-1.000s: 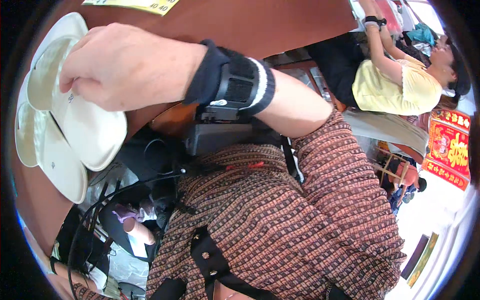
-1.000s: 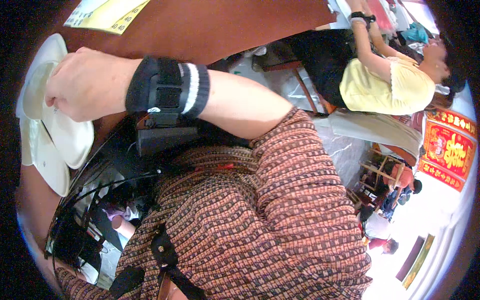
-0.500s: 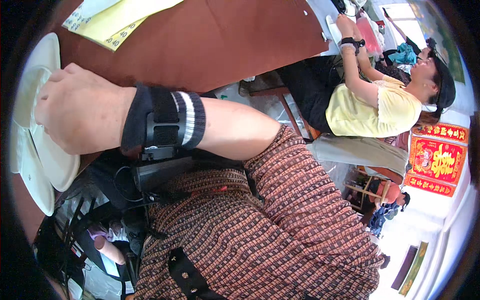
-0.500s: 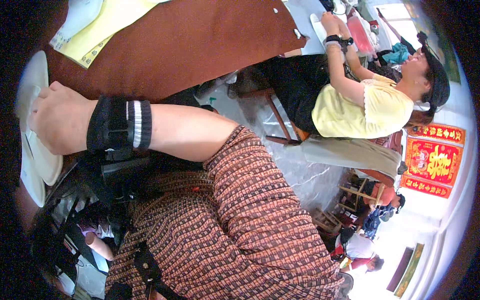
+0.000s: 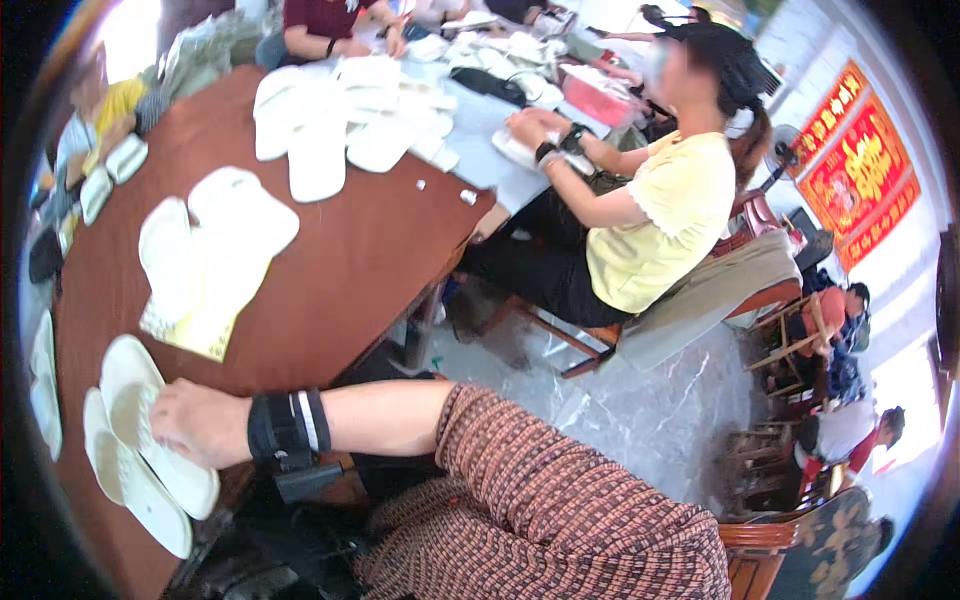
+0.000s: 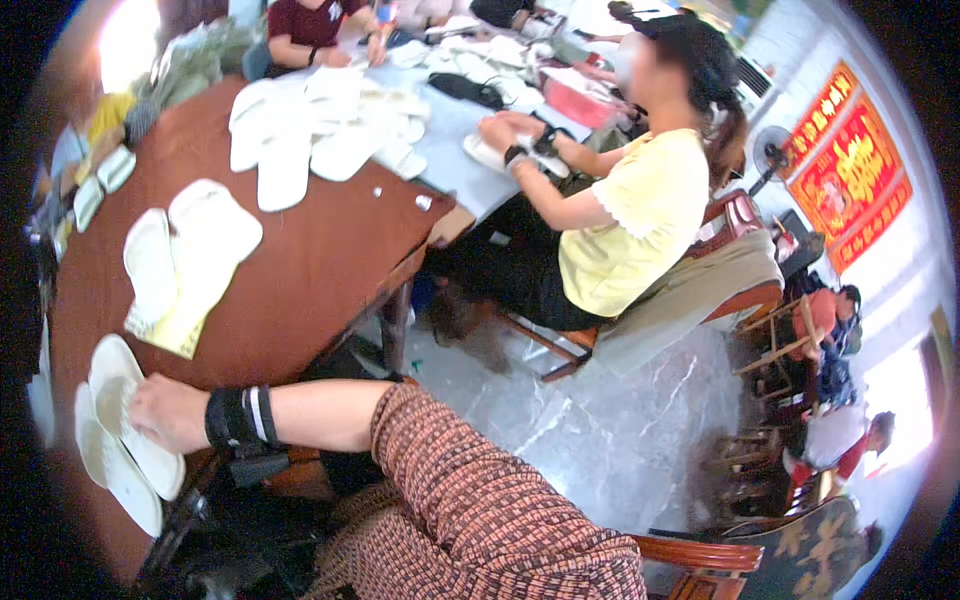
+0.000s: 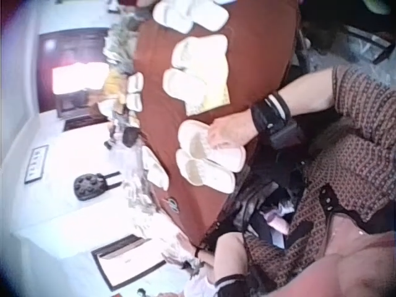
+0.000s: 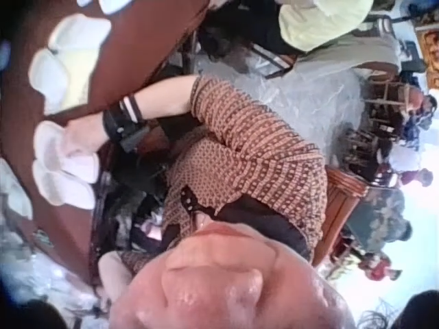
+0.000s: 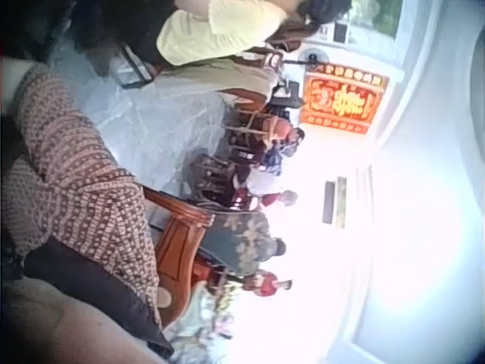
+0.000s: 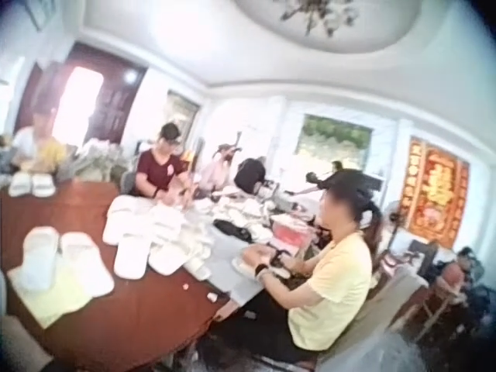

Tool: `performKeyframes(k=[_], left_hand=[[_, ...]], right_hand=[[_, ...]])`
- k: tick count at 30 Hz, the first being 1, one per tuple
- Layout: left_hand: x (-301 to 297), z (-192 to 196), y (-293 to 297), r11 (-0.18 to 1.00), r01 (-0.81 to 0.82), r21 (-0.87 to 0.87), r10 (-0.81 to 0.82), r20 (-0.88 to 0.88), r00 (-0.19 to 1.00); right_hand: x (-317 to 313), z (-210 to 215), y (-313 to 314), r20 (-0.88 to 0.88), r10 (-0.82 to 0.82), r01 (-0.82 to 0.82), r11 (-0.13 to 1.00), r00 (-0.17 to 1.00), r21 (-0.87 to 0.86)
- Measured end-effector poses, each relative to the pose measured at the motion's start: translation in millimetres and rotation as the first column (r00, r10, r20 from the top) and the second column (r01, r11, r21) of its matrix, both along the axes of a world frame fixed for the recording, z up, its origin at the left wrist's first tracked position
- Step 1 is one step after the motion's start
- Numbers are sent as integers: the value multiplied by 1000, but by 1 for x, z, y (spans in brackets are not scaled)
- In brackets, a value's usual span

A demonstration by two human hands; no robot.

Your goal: Inspecting and pairing white slippers at a manufacturing table.

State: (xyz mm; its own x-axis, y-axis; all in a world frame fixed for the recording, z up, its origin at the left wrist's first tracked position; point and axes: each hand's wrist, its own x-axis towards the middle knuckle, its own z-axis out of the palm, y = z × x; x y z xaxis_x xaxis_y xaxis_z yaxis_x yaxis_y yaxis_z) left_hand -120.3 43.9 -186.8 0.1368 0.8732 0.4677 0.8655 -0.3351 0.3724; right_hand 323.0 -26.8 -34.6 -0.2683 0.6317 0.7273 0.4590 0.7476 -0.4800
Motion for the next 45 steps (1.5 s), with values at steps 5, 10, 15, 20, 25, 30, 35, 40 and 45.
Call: performKeyframes(k=[5,10,15,20,25,30,35,40,45], left_hand=[[41,35,65,997,-14,72,15,-18,1000],[61,64,89,993,-93,77,97,-54,994],[189,187,-68,983,183,30,-158,650,743],[135,138,-40,985,174,13,-151,563,812],[140,123,-26,945,170,279,-253,294,922],[140,123,-34,972,165,169,-217,355,909],[144,132,-41,972,214,95,-234,399,886],[146,141,-47,971,240,19,-222,460,860],[150,145,-54,968,251,18,-226,503,834]], right_hand=[[0,6,-8,-26,17,-18,999,1000,-46],[-2,9,-7,-33,64,-66,995,997,-78],[33,8,-12,97,-7,25,982,995,-189],[-3,16,-9,-16,48,-49,998,999,-50],[4,15,-13,-13,42,-43,996,999,-81],[7,17,-12,28,99,-92,978,995,-188],[7,17,-10,39,83,-77,986,996,-145],[8,16,-9,34,73,-69,990,997,-120],[8,17,-13,25,73,-70,992,997,-109]])
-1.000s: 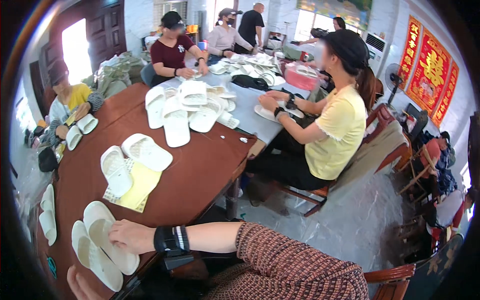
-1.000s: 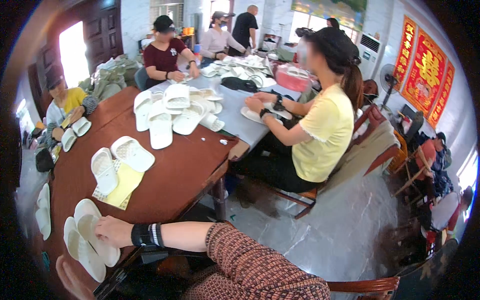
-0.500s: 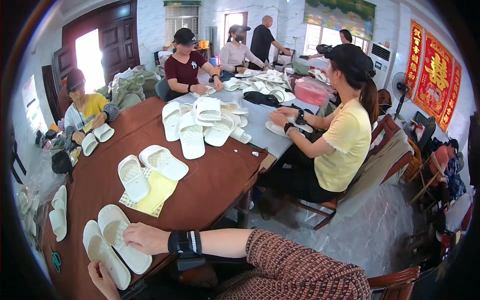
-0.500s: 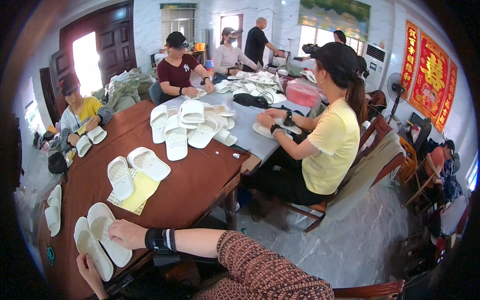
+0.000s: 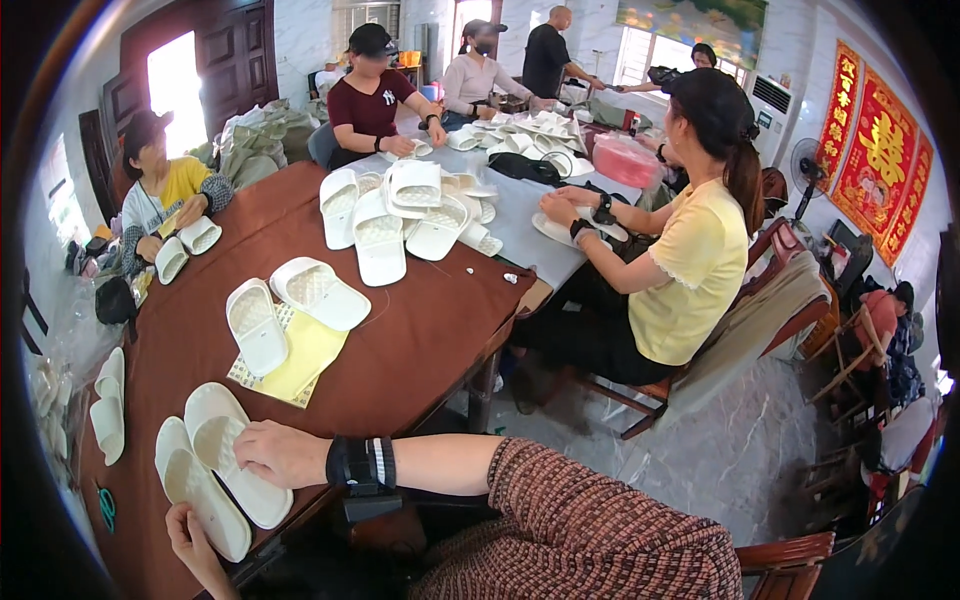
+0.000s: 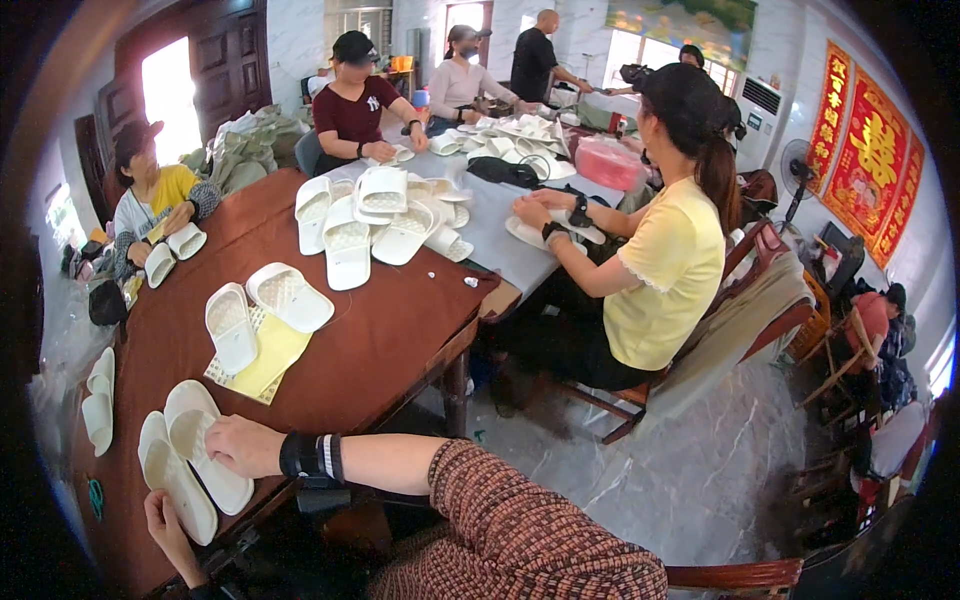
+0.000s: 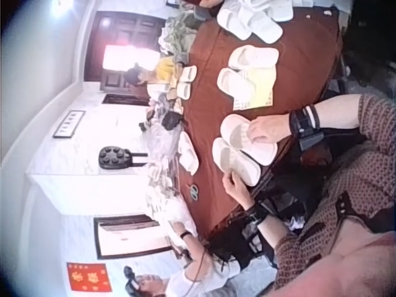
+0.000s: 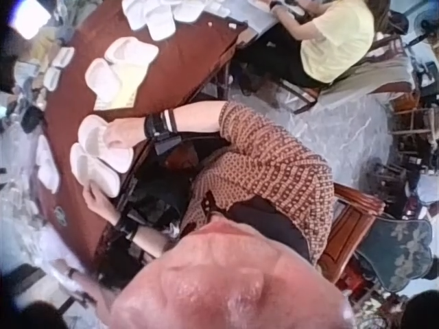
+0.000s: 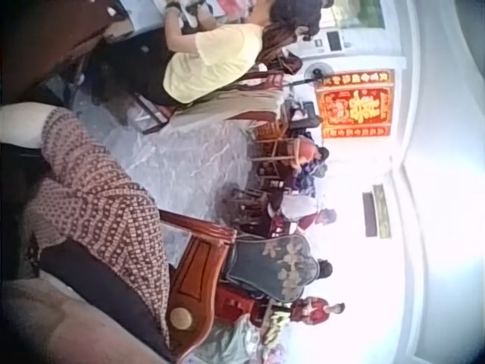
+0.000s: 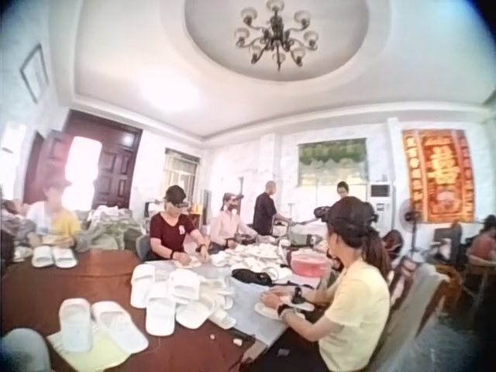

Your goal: Inspecting and pairing white slippers at a manufacturing table.

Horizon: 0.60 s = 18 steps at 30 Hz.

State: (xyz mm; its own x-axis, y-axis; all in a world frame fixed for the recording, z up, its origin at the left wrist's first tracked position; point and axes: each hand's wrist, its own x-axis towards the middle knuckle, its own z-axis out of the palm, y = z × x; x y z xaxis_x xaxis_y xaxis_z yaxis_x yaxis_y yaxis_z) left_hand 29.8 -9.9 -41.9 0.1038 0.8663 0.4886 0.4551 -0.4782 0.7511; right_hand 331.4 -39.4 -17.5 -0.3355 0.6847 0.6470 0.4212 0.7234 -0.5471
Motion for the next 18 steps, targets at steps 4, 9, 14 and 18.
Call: performKeyframes(k=[4,9,14,18], left_hand=[[6,7,-7,999,-10,-37,10,2,1000],[-3,14,-16,997,-10,-80,9,-6,1000],[22,43,-34,999,-40,-14,39,-77,996],[31,42,-26,997,-23,-74,18,-64,998]], right_hand=[[0,-2,-1,1,-20,20,1000,1000,10],[-10,-2,0,50,-40,35,994,998,105],[-1,7,1,132,-58,39,989,990,145],[12,12,-4,128,-67,61,997,989,54]])
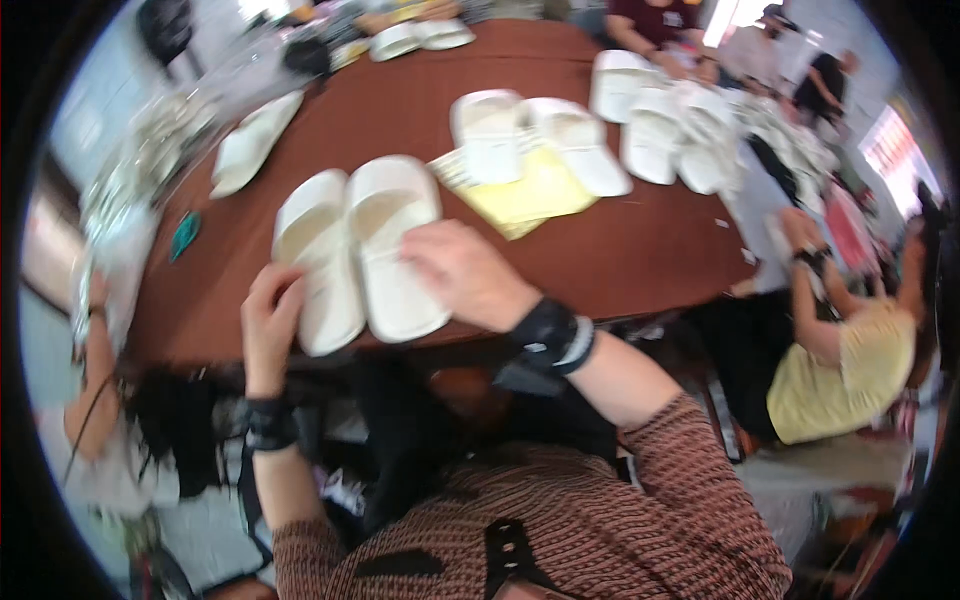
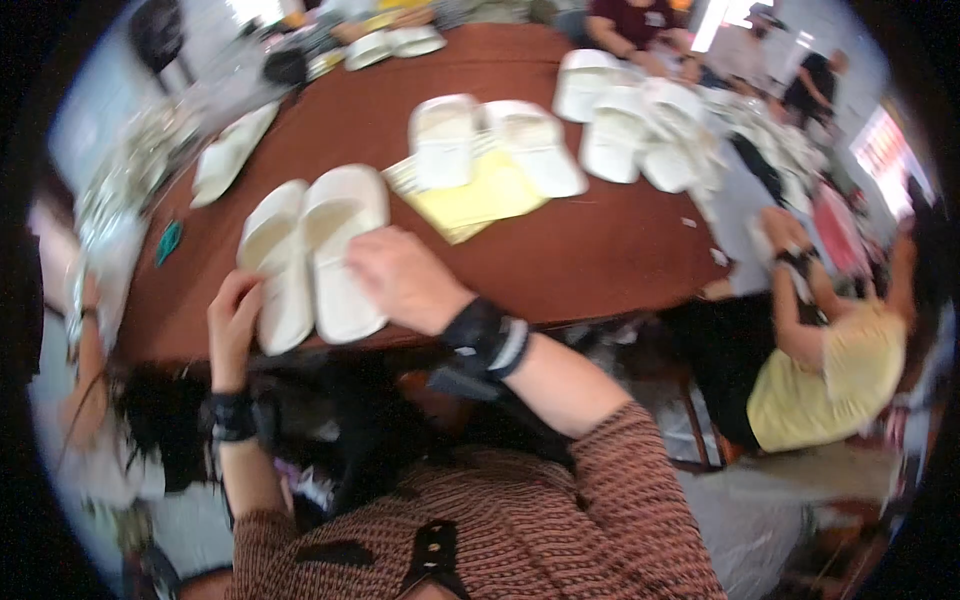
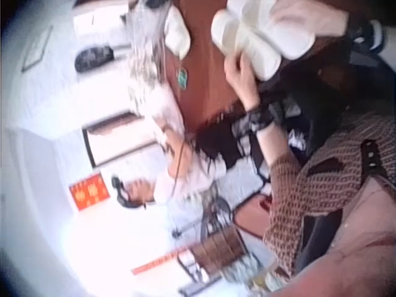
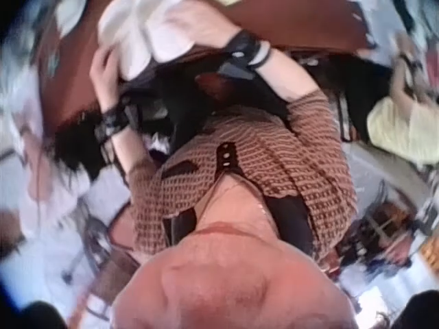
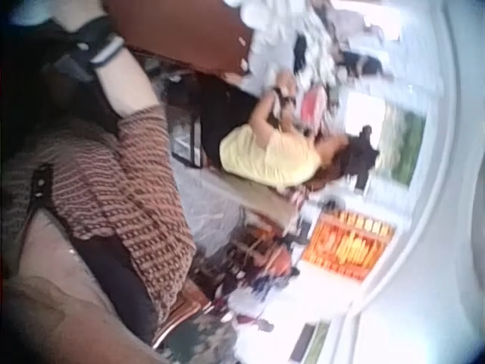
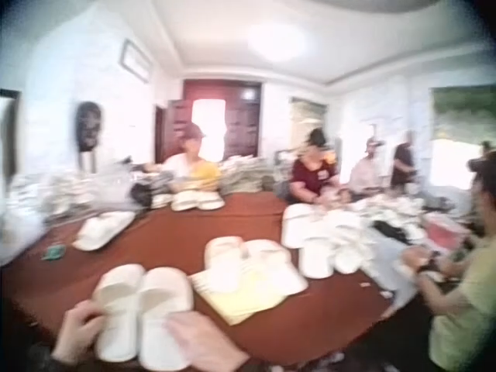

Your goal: Inspecting and pairing white slippers at a manufacturing table.

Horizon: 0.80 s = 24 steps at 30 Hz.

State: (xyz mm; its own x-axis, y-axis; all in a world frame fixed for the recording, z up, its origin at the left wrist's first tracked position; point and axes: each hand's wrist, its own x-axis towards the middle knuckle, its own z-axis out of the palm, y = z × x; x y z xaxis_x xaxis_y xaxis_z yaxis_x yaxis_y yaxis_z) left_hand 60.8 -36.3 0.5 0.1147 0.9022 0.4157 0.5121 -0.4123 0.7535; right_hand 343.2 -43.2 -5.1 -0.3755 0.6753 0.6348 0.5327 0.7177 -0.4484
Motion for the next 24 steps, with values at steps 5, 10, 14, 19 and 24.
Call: performKeyframes(k=[5,10,14,19,24], left_hand=[[-5,-3,-7,1000,26,-6,-25,121,992],[-8,-4,-11,998,32,-58,-25,127,992],[-6,-4,-14,997,18,70,-13,-84,996],[5,0,-23,992,-18,123,39,-171,985],[6,4,-25,992,-29,127,54,-196,979]], right_hand=[[-6,1,-2,-52,46,-47,999,998,-13],[-10,2,-3,-42,37,-39,997,998,-63],[-12,4,-3,-38,39,-41,998,999,-56],[-10,3,-3,-37,32,-35,997,999,-69],[-11,4,-4,-57,19,-24,997,998,-78]])
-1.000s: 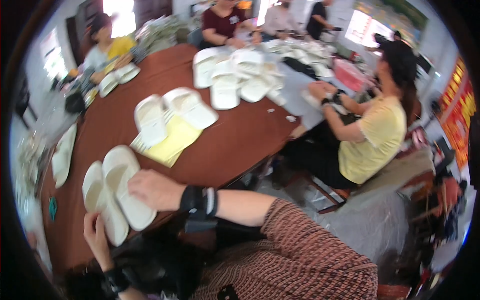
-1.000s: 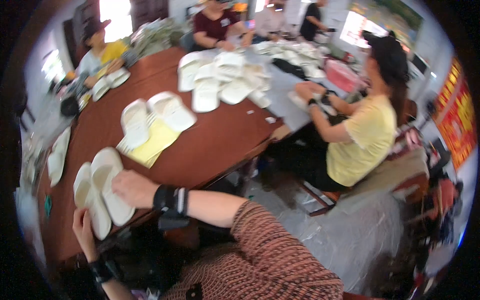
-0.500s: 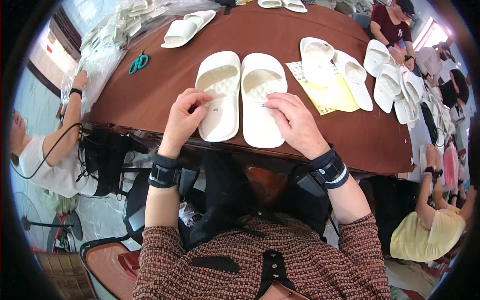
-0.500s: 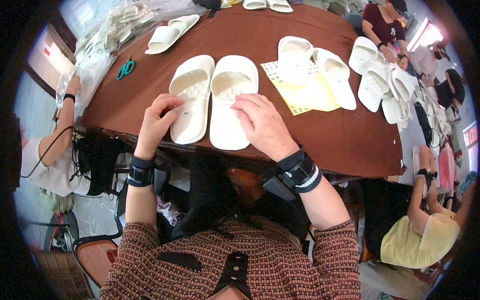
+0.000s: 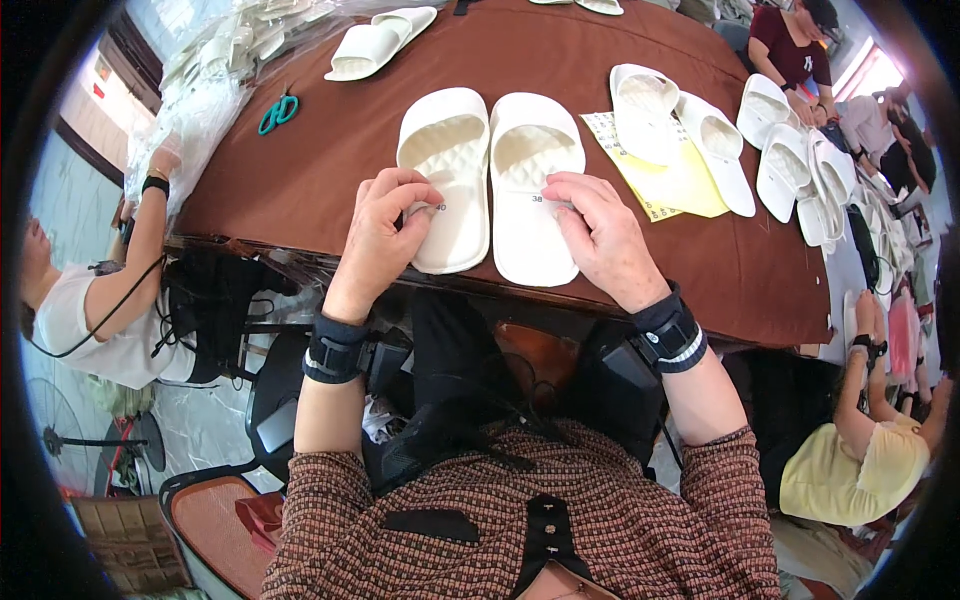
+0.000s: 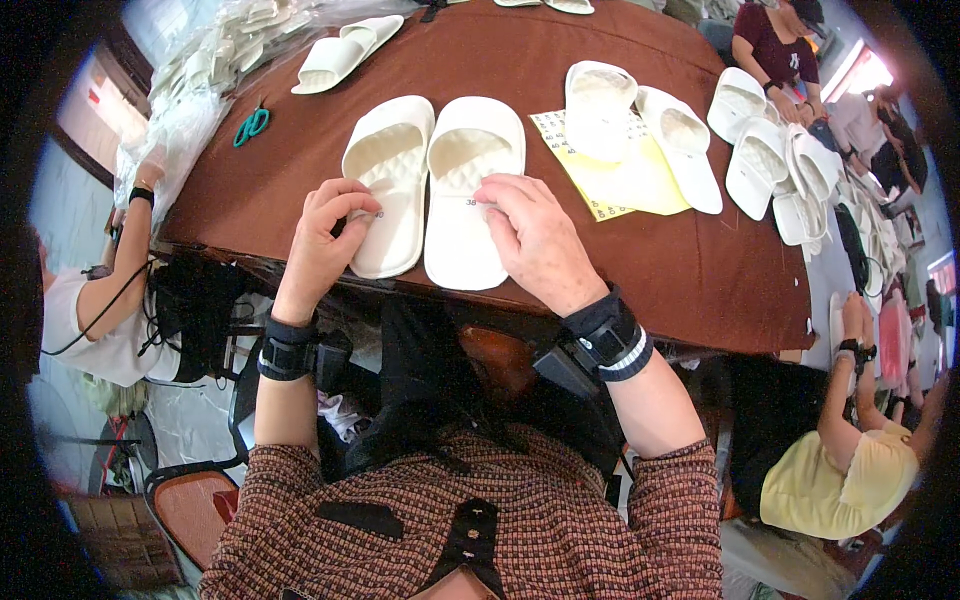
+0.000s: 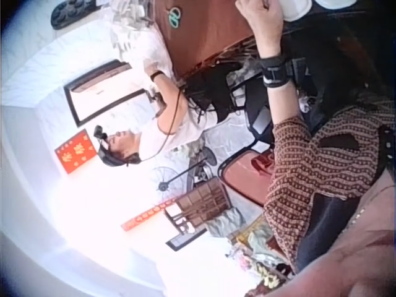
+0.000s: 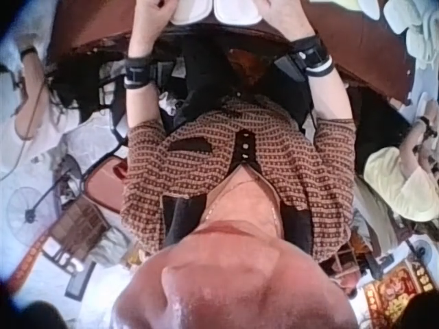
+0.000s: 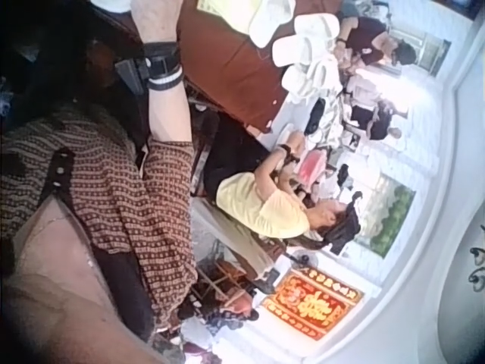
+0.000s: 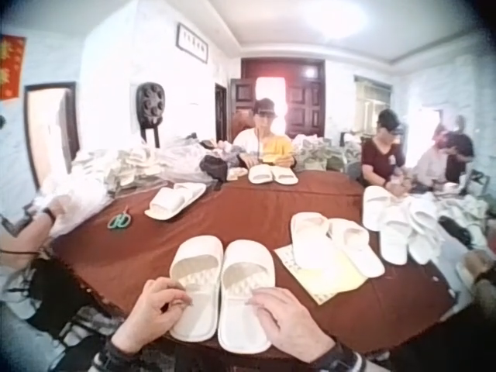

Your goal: Inspecting and pairing white slippers at a manufacturing table.

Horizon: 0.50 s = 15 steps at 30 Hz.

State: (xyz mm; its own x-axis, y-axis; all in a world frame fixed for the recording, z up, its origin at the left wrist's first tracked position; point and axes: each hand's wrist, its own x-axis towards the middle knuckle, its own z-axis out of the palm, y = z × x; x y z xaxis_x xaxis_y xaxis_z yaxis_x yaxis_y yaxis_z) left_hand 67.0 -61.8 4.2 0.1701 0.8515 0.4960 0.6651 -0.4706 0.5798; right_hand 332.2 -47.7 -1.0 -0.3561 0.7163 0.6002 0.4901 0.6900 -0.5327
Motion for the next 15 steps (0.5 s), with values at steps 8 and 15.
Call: performKeyframes(k=[8,15], left_hand=[[2,6,1,999,-13,-30,12,-27,1000],[2,9,14,997,-33,-67,27,-99,995]], right_hand=[[2,-4,0,-71,-29,25,998,997,-52],[2,-3,-1,-100,-19,13,998,995,-63]])
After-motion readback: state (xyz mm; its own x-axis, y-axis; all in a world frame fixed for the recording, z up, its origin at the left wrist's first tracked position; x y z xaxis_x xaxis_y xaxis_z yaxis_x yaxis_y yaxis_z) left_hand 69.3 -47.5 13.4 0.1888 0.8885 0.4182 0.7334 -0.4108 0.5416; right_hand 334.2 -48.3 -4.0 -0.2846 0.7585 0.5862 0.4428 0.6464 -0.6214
